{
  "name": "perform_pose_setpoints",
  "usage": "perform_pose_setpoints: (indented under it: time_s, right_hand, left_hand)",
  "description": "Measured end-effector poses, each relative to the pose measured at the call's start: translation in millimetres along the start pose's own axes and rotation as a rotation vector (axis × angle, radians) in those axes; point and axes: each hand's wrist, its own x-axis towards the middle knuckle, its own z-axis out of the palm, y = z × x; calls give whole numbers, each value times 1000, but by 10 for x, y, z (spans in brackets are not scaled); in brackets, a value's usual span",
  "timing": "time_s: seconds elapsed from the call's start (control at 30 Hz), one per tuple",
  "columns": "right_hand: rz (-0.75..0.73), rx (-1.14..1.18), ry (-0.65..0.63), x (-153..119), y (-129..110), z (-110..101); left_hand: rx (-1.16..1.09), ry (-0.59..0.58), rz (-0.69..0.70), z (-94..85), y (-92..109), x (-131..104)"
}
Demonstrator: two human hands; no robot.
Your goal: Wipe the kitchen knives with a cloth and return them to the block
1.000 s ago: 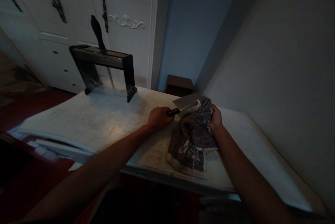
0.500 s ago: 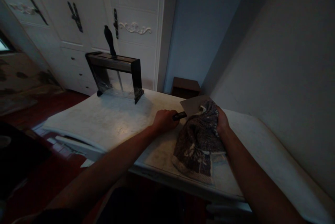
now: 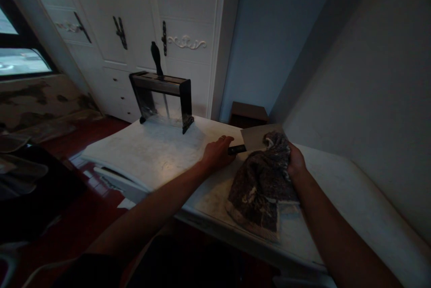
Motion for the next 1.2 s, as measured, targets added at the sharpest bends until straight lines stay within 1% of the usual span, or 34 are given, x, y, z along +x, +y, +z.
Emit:
perform_pose_setpoints:
  time_s: [0.07,0.13,0.23,0.33,0.43,0.5,0.6,0.67,0.73,0.77,0.87,0.97,1.03,1.1,1.2]
  right_hand:
    - [108,2,3,-3,-12,-8]
    - [174,-1,27,-4,-26,-16]
    - [188,-26,43,-17,-42,4]
    - [176,-57,53,-79,-59,89]
    - [181,-88,66,-180,-76,200]
    - [205,-92,44,-236,-80,251]
    - [202,-107,22,-277,-69,276]
    - [177,-127,23,-289,-58,284]
    - [175,-142,46,-311,-58,310]
    - [183,-149,64,-327,-63,331]
    - [171,-160,144,-385,-95,397]
    - [150,-132,201,-433,-125,436]
    - [200,-103,168,-468,-133,462]
    - [285,-79,111,-523,-134,510]
    - [384,-65,49,-627,-132,613]
  left_hand:
    - [9,36,-44,-1,-2,-16]
    - [-9,78,-47,-3,-5,-34]
    - [-113,137,56,-8,-2,-70]
    - [-256,198,180,-20,20,-127]
    - [-387,270,243,-44,57,-196]
    - [-471,331,265,-61,86,-239]
    - [-599,427,225,-83,132,-286]
    - [-723,473,133,-94,170,-304]
    - [-860,486,54,-101,212,-314]
    - [-921,485,40,-104,235,-317]
    - [-1036,475,66,-117,300,-317]
    - [-1027,513,71,-152,361,-308]
    - [-1049,528,51,-202,399,-298]
    - [-1116,531,20,-287,433,-284]
    - [-1213,553,-14,-499,459,-259]
